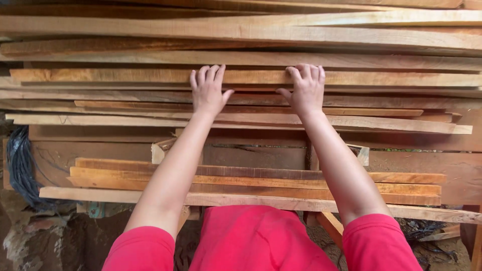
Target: Organizing and stacking pieces of cut lumber in a storage area.
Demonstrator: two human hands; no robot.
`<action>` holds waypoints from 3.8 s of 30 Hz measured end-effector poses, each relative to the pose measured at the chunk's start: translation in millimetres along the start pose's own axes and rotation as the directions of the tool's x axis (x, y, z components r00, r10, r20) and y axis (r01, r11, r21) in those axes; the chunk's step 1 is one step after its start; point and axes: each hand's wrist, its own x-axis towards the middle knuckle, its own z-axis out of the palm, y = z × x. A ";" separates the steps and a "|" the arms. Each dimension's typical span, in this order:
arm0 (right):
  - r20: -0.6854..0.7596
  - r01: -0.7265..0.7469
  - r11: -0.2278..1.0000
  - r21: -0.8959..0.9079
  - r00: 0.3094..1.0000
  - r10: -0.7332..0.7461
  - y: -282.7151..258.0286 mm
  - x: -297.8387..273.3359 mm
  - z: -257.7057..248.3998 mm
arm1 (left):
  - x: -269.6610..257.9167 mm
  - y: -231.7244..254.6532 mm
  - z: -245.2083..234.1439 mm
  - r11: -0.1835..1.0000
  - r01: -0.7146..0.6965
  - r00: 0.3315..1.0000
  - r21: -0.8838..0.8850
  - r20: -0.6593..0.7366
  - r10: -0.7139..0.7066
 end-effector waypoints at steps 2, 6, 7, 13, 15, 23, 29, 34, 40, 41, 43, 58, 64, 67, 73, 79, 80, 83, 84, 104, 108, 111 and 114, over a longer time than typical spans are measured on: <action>-0.002 0.016 0.999 -0.042 1.000 -0.016 6.9 8.9 3.3 | 14.3 -10.7 1.1 0.999 -0.051 0.999 0.008 -0.002 0.051; 0.166 0.039 0.999 -0.029 0.986 -0.033 9.5 -0.1 -9.7 | 9.2 -25.4 0.8 0.993 -0.110 0.991 -0.045 0.065 0.113; 0.156 0.040 0.999 -0.029 0.987 -0.035 6.4 2.7 -29.5 | 5.1 -24.2 -17.9 0.993 -0.111 0.992 -0.039 0.058 0.113; 0.520 0.034 0.992 0.120 0.849 -0.092 -39.0 -1.8 -176.8 | -57.0 -3.5 -118.6 0.956 -0.259 0.938 -0.137 0.199 0.283; 0.632 0.029 0.996 0.090 0.771 -0.080 -58.2 -5.9 -225.0 | -80.2 14.1 -160.2 0.919 -0.354 0.906 -0.173 0.179 0.383; 0.897 -0.343 0.920 0.191 0.441 -0.022 -82.0 -64.9 -273.6 | -149.4 54.8 -238.8 0.883 -0.061 0.717 -0.465 0.595 0.363; 0.883 -0.243 0.966 0.083 0.467 0.042 -70.1 -103.9 -214.6 | -153.8 51.1 -152.4 0.885 -0.150 0.698 -0.440 0.587 0.410; 0.861 -0.118 0.993 0.013 0.506 0.049 -58.5 -132.6 -134.7 | -161.7 43.4 -68.5 0.893 -0.332 0.724 -0.305 0.525 0.448; 0.910 -0.163 0.986 -0.031 0.404 0.096 -55.4 -153.7 -45.4 | -163.2 27.6 22.8 0.874 -0.443 0.681 -0.202 0.558 0.474; 0.910 -0.220 0.975 -0.032 0.398 0.120 -50.5 -159.8 -32.8 | -163.8 26.4 33.3 0.884 -0.426 0.689 -0.190 0.565 0.454; 0.913 -0.279 0.960 -0.037 0.381 0.146 -46.3 -171.0 -19.6 | -167.7 25.5 50.8 0.894 -0.408 0.692 -0.186 0.576 0.435; 0.933 -0.382 0.919 -0.101 0.285 0.221 -87.5 -164.3 -80.2 | -196.3 29.8 57.4 0.989 0.096 0.753 -0.112 0.658 0.001; 0.906 -0.390 0.914 -0.109 0.340 0.253 -82.6 -188.0 -52.7 | -206.5 29.0 70.0 0.988 0.093 0.811 -0.125 0.585 -0.002; 0.810 -0.389 0.915 -0.102 0.502 0.303 -89.9 -203.8 -52.2 | -214.6 32.3 65.2 0.990 0.091 0.862 -0.111 0.506 -0.022; 0.621 -0.448 0.893 -0.042 0.688 0.375 -97.7 -224.6 -56.6 | -225.8 43.9 45.9 0.951 0.225 0.875 -0.212 0.473 -0.102; 0.512 -0.393 0.920 -0.009 0.788 0.342 -100.4 -247.0 -40.2 | -245.3 36.0 62.7 0.951 0.196 0.897 -0.240 0.436 -0.075; 0.435 -0.294 0.956 -0.005 0.860 0.267 -101.8 -250.5 -43.7 | -248.9 37.3 65.1 0.969 0.138 0.916 -0.204 0.398 -0.046; 0.302 -0.174 0.985 0.004 0.939 0.165 -104.7 -266.4 -46.4 | -264.4 40.8 64.2 0.983 0.061 0.936 -0.174 0.351 0.004; 0.246 -0.158 0.987 0.016 0.958 0.150 -106.6 -273.6 -45.6 | -271.7 41.2 62.5 0.983 0.038 0.940 -0.182 0.341 0.027; 0.236 -0.157 0.978 0.139 0.964 0.122 -126.6 -303.3 -61.9 | -301.4 48.9 40.6 0.952 -0.009 0.974 -0.307 0.215 0.078; 0.320 -0.161 0.964 0.210 0.943 0.088 -129.7 -304.3 -71.9 | -299.5 51.9 32.7 0.924 0.073 0.917 -0.374 0.390 0.086; 0.373 -0.169 0.962 0.213 0.924 0.079 -128.5 -305.0 -74.4 | -293.7 52.7 18.3 0.926 0.100 0.874 -0.364 0.477 0.093; 0.441 -0.155 0.967 0.203 0.896 0.050 -130.5 -298.3 -80.2 | -292.3 54.4 21.5 0.932 0.076 0.835 -0.356 0.533 0.135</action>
